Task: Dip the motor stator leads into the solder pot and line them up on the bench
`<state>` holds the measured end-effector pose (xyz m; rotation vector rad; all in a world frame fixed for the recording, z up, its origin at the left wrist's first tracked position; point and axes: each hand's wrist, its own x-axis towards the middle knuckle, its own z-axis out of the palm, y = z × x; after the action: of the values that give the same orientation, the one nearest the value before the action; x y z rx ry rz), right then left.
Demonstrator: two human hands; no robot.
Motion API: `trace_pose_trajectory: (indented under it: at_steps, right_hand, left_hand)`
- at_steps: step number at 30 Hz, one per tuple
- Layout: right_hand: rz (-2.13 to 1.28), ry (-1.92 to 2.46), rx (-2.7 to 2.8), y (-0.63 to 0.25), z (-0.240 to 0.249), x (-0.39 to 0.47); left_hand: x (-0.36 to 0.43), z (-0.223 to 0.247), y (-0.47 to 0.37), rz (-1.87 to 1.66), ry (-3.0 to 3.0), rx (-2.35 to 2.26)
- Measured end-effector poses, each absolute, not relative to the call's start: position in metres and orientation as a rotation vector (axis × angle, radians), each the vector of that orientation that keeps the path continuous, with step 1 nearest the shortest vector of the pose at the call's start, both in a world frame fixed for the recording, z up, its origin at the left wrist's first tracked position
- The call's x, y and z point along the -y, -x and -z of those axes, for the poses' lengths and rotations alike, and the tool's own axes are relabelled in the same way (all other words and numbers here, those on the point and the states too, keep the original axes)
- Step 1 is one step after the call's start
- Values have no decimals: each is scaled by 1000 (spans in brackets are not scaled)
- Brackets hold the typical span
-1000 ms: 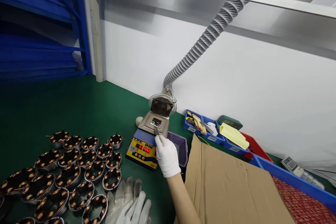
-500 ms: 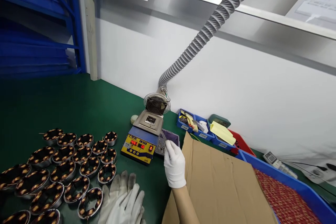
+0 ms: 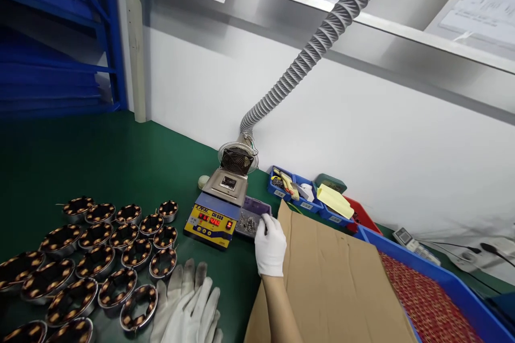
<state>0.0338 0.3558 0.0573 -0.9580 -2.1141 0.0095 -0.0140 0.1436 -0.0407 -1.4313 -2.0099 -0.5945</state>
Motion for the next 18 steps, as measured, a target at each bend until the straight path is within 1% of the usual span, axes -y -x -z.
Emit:
trace_pose_trajectory:
  at_steps: [3, 7, 9, 12, 15, 18]
  right_hand:
    - [-145, 1147, 2232, -46, -56, -358]
    - [-146, 1106, 2217, -43, -73, -358]
    - [-144, 973, 2163, -34, -85, -356]
    - [-86, 658, 2156, -15, -94, -349]
    - [75, 425, 2198, 4, -93, -344]
    - [222, 367, 2210, 16, -86, -343]
  left_hand:
    - [-143, 40, 11, 510, 1454, 2016]
    - [-145, 45, 10, 576, 1422, 2047]
    - [-146, 50, 10, 670, 1377, 2057]
    - [-149, 55, 12, 766, 1399, 1986]
    - [-150, 56, 13, 683, 1374, 2010]
    - [-149, 54, 12, 641, 1342, 2139]
